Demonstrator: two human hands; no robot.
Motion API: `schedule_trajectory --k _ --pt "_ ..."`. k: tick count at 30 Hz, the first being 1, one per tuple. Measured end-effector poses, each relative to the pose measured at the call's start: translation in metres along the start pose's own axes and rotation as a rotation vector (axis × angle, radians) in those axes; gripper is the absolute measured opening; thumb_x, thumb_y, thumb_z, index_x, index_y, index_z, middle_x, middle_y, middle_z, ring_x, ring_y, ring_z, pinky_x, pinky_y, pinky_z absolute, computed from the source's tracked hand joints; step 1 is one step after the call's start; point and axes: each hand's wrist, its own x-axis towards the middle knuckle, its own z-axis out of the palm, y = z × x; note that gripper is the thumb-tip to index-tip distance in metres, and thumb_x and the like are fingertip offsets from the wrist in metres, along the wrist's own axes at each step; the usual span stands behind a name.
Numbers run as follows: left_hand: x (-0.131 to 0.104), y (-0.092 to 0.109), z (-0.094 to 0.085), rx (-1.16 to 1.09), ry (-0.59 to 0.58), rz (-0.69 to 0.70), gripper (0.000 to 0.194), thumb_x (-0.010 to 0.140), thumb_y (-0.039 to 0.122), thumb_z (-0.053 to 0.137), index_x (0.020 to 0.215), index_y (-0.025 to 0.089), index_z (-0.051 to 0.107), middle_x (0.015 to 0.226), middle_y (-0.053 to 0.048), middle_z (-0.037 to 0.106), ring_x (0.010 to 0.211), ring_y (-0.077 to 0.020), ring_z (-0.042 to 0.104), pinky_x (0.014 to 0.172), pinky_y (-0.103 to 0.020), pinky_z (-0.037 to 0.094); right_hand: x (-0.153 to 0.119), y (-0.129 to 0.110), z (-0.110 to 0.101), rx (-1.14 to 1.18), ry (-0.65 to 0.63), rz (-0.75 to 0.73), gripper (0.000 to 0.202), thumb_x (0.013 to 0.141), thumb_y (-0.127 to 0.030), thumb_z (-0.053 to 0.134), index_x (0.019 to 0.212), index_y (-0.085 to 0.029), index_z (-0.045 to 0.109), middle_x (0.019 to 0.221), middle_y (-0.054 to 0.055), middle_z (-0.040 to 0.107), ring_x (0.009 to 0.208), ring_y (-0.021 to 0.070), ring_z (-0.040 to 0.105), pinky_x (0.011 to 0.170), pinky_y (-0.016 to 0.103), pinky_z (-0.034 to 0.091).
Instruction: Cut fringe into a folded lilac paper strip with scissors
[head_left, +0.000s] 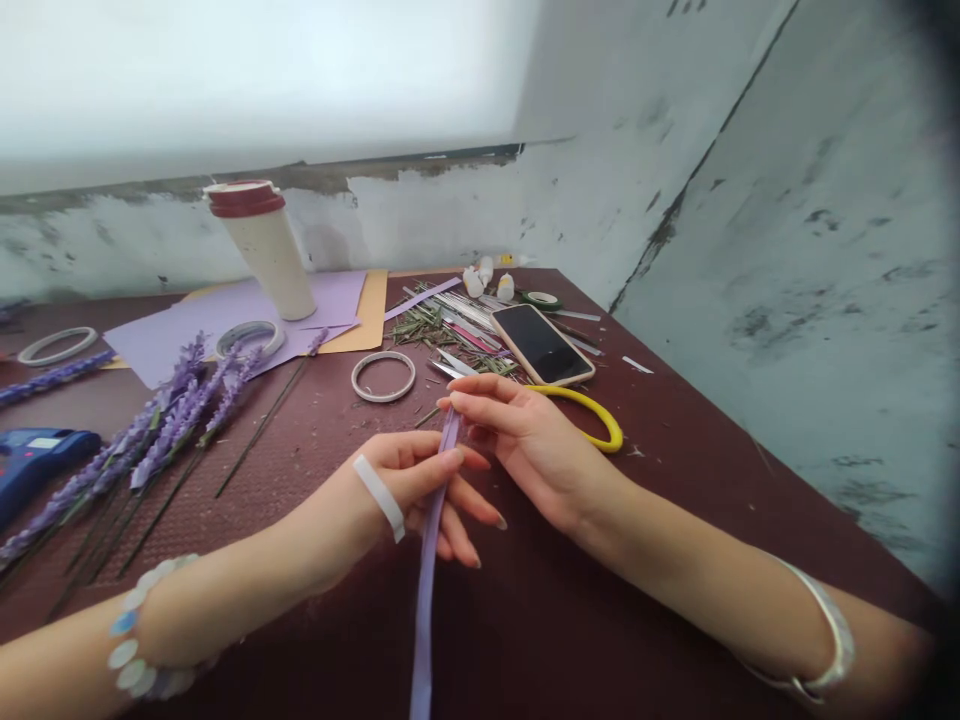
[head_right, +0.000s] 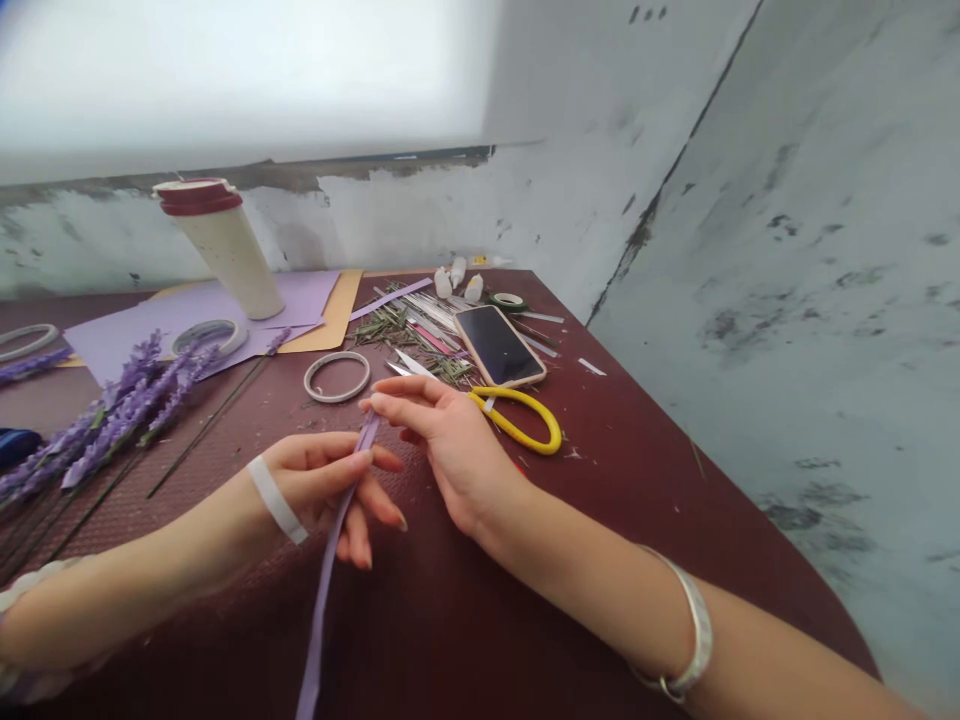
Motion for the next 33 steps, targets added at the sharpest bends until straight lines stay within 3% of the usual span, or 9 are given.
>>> schedule_trajectory --k 7,13,19,23,27,33 --pt "-0.002 -0.004 -0.012 0.018 -0.018 -0.047 0.058 0.076 0.06 0.102 0.104 0.017 0.075 0.072 -0.005 0.086 0.04 -0.0172 0.069 0.039 -0.025 0.047 0.002 -0.007 -0.008 -0.179 -0.09 0.036 0.036 0.065 -0.05 0.108 0.075 -0.025 0.084 0.077 -0.001 0.075 0.073 0.0178 0.062 0.073 0.036 0.048" --pt "-0.014 0.008 -0.008 0.057 0.061 -0.03 0.04 0.093 0.046 0.092 0.114 0.014 0.08 0.077 -0.005 0.087 0.044 -0.0131 0.07 0.039 -0.02 0.046 0.001 -0.019 -0.009 -0.269 -0.141 0.027 0.038 0.066 -0.051 0.108 0.071 -0.025 0.081 0.075 0.0 0.074 0.073 0.0182 0.061 0.071 0.034 0.046" --pt "-0.011 0.006 -0.011 -0.058 -0.058 0.02 0.039 0.089 0.047 0.095 0.108 0.015 0.081 0.086 -0.007 0.088 0.042 -0.0141 0.07 0.036 -0.022 0.051 0.002 -0.022 -0.009 -0.3 -0.149 0.011 0.04 0.068 -0.054 0.104 0.07 -0.025 0.077 0.072 -0.002 0.071 0.072 0.0178 0.06 0.073 0.035 0.046" --pt "-0.016 0.01 -0.008 -0.036 -0.067 0.044 0.024 0.101 0.038 0.086 0.111 0.015 0.085 0.081 -0.005 0.086 0.039 -0.0063 0.06 0.034 -0.015 0.039 0.002 -0.023 -0.007 -0.315 -0.145 -0.003 0.041 0.065 -0.053 0.105 0.069 -0.024 0.076 0.071 -0.003 0.069 0.072 0.0172 0.057 0.074 0.034 0.045" --pt "-0.019 0.015 -0.007 0.003 -0.036 0.041 0.021 0.103 0.036 0.083 0.109 0.016 0.087 0.077 -0.004 0.083 0.039 -0.005 0.055 0.033 -0.014 0.03 0.0 -0.025 -0.005 -0.335 -0.142 -0.019 0.038 0.066 -0.049 0.104 0.068 -0.024 0.076 0.069 -0.003 0.067 0.071 0.017 0.055 0.074 0.034 0.045" --pt "-0.015 0.011 -0.01 -0.051 -0.049 0.017 0.023 0.1 0.038 0.083 0.107 0.016 0.081 0.077 -0.005 0.085 0.036 -0.0109 0.063 0.031 -0.017 0.04 -0.001 -0.02 -0.004 -0.372 -0.141 -0.048 0.037 0.07 -0.052 0.098 0.071 -0.024 0.073 0.073 -0.001 0.069 0.074 0.0188 0.061 0.079 0.036 0.049"
